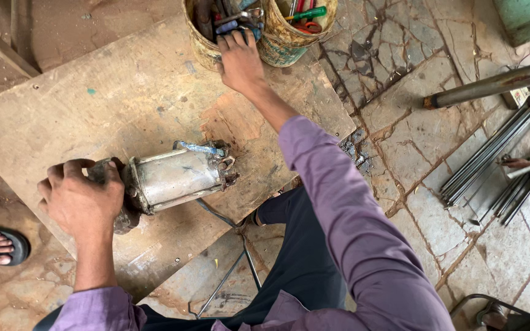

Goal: The person disassembles an electric water pump using a hammer and wrench on a wooden surface, then sits on the floor to strip and cut electrical wires with pliers.

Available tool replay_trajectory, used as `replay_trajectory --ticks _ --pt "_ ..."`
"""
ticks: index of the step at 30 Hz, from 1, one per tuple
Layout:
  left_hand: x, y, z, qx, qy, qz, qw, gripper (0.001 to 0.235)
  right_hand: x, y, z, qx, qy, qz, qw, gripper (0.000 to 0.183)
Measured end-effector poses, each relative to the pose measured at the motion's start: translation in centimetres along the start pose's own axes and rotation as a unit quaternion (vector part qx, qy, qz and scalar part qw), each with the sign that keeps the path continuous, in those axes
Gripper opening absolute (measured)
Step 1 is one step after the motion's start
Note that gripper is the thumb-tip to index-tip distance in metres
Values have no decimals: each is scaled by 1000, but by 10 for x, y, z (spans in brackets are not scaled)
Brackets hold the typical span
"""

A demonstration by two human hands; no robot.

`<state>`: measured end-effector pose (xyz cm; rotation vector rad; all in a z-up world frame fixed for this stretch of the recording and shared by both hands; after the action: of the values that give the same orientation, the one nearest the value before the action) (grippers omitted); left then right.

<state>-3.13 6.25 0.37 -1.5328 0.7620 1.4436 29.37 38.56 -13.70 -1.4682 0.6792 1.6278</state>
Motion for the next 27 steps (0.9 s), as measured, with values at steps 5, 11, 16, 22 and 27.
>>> replay_trajectory --ticks 5,11,16,22,27 --pt "6 2 3 -6 6 -7 1000 34 -43 11 -18 33 -133 162 977 24" --pt "-6 -8 6 -15 8 -8 1000 30 -55 28 -64 -25 -180 162 970 13" --pt "-9 -8 5 -22 -7 7 1000 27 -44 48 -96 -57 -227 144 962 15" --pt "-6 -8 9 -20 8 0 1000 29 -4 29 -95 -92 -168 120 974 13" --pt "9 -3 16 -29 55 30 998 32 -33 -15 -35 -59 -61 246 966 17"
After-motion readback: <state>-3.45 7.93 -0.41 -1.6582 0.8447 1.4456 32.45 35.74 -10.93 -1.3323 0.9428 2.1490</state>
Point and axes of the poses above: each hand's wrist, its own z-axis towards the middle knuckle, its own x-axis out of the palm, y = z × x, the point moved 7 cm from there along z, towards the middle knuckle, and after that the axes turned 7 degrees about z, right-handed, at the moved point
